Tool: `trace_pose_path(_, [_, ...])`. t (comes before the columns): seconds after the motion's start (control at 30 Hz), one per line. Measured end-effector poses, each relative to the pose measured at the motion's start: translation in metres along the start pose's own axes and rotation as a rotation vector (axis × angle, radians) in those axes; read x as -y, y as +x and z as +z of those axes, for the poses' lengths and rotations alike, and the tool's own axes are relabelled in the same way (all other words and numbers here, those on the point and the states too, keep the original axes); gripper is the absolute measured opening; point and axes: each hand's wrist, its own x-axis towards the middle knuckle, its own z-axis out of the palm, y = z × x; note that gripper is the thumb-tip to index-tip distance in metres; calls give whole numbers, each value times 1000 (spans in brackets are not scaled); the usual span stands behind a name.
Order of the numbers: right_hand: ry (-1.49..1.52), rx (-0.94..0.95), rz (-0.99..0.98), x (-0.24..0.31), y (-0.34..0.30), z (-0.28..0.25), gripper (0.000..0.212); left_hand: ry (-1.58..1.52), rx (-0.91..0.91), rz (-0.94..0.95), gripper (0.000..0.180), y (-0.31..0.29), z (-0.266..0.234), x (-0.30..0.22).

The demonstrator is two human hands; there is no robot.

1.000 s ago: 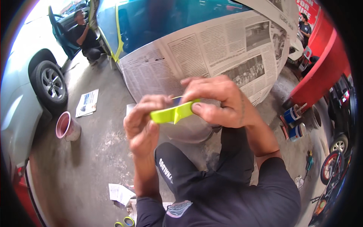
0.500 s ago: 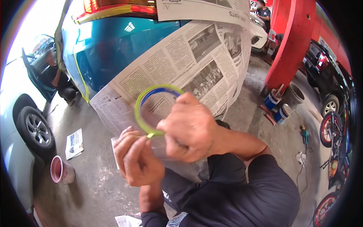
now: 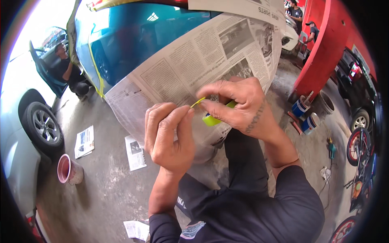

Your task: The person tapes newspaper sheets to the rear of a teal car using green masking tape. They smooth the paper, tear tape, and secure multiple sheets over the trunk and rear window area.

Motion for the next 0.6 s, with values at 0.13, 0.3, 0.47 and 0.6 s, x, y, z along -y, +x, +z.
trace_pose_path(0.13, [-80, -10, 55, -6, 3, -20, 19, 39, 19, 88, 32, 8, 12, 9])
trace_pose_path(0.3, [75, -149, 286, -40, 18, -68, 21, 412, 366, 378, 43, 27, 39, 29])
trace_pose_path(0.47, [-36, -130, 41, -66, 57, -102, 27, 742, 516, 575, 44, 49, 66, 55])
trace_pose_path(0.6, [-171, 5, 2, -66, 93, -113, 24, 797, 431, 646, 37, 53, 71, 54])
